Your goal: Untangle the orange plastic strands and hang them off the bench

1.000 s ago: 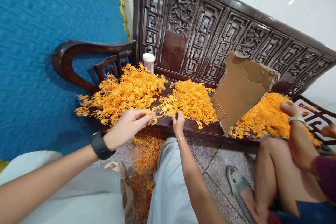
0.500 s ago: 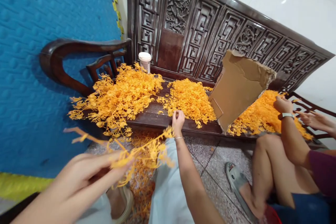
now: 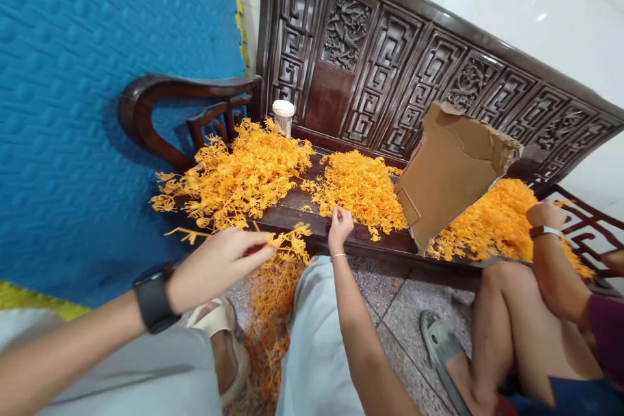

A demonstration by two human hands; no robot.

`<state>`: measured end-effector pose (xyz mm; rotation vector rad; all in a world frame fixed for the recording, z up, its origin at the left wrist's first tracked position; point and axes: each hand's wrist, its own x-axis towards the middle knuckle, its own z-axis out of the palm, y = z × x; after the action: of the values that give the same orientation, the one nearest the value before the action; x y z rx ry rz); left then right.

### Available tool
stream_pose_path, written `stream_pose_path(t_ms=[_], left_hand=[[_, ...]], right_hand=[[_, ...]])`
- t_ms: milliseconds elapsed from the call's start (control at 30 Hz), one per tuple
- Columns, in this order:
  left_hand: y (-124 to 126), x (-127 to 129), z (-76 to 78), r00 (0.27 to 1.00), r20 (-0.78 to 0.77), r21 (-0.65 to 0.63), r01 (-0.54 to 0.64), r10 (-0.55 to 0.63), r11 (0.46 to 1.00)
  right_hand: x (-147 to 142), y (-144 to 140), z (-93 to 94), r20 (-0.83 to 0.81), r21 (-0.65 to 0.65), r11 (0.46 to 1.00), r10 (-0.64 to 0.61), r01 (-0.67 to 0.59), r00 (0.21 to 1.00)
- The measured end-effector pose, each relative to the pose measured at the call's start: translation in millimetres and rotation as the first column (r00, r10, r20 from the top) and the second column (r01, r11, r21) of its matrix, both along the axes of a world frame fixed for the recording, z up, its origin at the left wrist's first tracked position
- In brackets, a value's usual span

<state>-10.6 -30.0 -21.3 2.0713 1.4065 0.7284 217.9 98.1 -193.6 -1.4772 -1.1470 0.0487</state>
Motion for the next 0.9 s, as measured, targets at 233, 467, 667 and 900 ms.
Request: stream_pose_path(t_ms=[233, 467, 667, 900], left_hand=[[38.0, 20.5, -5.1, 0.975, 0.013, -0.123, 0.222, -0.222, 0.967], [68.2, 48.3, -33.4, 0.960, -0.114, -0.195, 0.229, -0.254, 0.954], [87.9, 61.4, -48.3, 0.968, -0.157, -0.078, 0.186, -0.196, 0.979], [97.5, 61.2, -43.1, 0.971, -0.186, -0.088, 0.135, -0.149, 0.987]], right_hand=[[1.5, 1.2, -1.4, -0.029, 0.033, 0.999, -0.014, 0.015, 0.999], [0.0, -1.8, 3.8, -0.019, 0.014, 1.000, -0.026, 0.027, 0.999], [0.9, -0.1, 1.0, -0.053, 0.008, 1.000, -0.019, 0.019, 0.998], [1.7, -1.5, 1.6, -0.058, 0.003, 1.000, 0.018, -0.018, 0.998]])
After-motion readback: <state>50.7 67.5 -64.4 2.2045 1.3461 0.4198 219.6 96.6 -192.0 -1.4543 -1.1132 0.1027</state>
